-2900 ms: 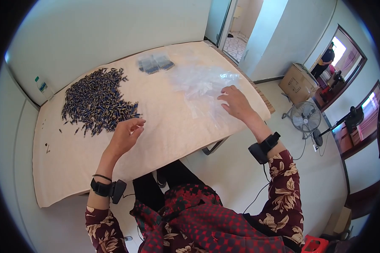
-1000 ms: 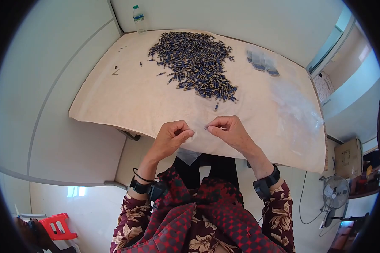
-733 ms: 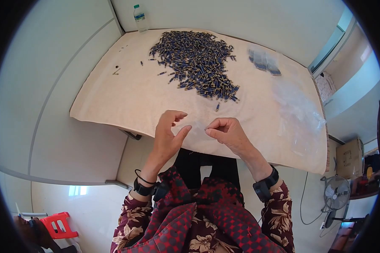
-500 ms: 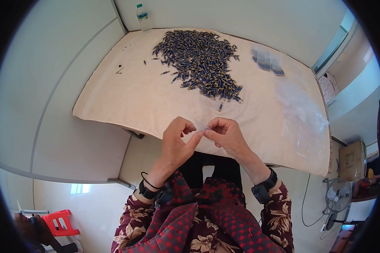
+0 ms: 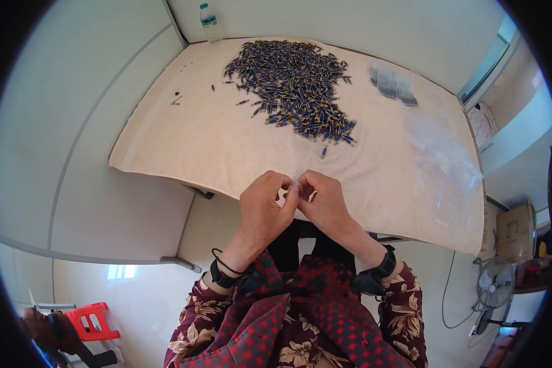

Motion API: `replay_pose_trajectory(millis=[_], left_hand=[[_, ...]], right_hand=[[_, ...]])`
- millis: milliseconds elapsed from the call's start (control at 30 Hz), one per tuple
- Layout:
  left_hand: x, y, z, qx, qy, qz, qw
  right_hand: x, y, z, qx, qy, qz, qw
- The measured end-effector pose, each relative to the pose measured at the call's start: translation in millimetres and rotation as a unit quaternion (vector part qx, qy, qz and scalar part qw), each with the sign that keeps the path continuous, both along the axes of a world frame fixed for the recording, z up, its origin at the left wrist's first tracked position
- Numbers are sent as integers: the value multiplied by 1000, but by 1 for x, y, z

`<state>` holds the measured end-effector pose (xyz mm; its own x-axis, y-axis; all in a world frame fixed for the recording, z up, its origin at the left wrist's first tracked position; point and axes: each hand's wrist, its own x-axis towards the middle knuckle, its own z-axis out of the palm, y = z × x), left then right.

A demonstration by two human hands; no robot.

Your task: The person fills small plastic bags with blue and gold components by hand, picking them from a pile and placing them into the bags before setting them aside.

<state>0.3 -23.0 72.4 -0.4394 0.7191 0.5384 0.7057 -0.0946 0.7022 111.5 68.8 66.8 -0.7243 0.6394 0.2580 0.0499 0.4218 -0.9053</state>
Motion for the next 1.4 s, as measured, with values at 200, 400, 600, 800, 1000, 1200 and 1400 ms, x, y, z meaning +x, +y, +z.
replay_pose_trajectory(millis=[200, 400, 600, 800, 1000, 1200, 1400], left_hand=[[-1, -2, 4, -45, -55, 19, 997], [-16, -7, -1, -32, 17, 7, 999], [-10, -7, -3, -47, 20, 50, 997], [-6, 6, -17, -63, -124, 52, 989], [7, 19, -28, 7, -121, 74, 990], [10, 14, -30, -27, -7, 66, 997], [18, 13, -29, -22, -7, 15, 1000]], right_hand=[[-5, -4, 0, -42, 22, 25, 999], [-3, -4, 4, -237, 1, 21, 971], [-8, 1, -11, 68, 45, -81, 993], [-12, -6, -14, 81, 58, -87, 991], [-12, 1, -15, 186, -3, -120, 975], [-14, 11, -20, 232, 30, -180, 955], [-12, 14, -25, 233, 17, -158, 959]])
